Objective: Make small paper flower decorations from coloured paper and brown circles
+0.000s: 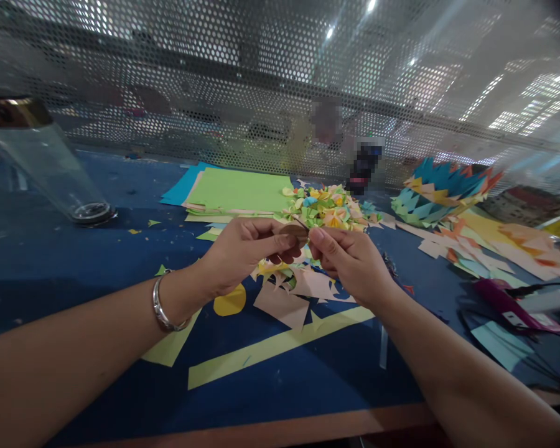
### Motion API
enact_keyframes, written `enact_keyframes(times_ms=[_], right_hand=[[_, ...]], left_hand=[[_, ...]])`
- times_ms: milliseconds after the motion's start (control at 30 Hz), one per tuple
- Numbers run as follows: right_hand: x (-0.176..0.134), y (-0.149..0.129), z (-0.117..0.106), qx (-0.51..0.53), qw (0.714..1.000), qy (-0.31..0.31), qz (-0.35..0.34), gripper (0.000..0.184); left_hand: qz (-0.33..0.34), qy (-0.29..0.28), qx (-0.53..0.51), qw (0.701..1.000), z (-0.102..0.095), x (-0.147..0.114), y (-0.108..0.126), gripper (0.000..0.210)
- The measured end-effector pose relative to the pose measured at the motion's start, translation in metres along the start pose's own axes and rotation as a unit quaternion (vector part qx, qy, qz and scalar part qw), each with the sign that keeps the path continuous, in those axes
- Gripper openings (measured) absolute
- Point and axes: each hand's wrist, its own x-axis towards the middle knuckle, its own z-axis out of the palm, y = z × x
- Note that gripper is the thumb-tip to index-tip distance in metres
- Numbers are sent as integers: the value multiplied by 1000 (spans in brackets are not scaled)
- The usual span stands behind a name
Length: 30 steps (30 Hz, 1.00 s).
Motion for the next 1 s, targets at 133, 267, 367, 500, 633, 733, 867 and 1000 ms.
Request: enact_keyframes(times_ms=[133, 267, 367, 500, 633, 733, 867, 1000], right_hand=[[-1, -1, 0, -10, 1000, -6, -2, 47], [0, -1, -1, -23, 1000, -6, -4, 48], [0, -2, -2, -40, 999, -14, -11, 49], [1, -3, -3, -64, 997, -25, -16, 50], [0, -5, -3, -83, 996, -26, -23, 51], [0, -6, -4, -104, 994, -24, -31, 51], [0, -5, -4, -103, 994, -30, -25, 50], [0, -3, -3, -67, 997, -35, -7, 50]], left_hand=[[7, 12, 6, 1000, 0, 0, 2, 12], [16, 15, 16, 1000, 0, 0, 3, 11], [21, 12, 36, 999, -1, 0, 4, 11], [28, 11, 75, 997, -4, 0, 6, 12], [31, 1, 91, 995, -6, 1, 7, 10], [25, -1, 95, 995, -6, 1, 8, 11], [19, -1, 99, 995, -8, 1, 8, 12], [14, -11, 90, 996, -8, 1, 7, 14]])
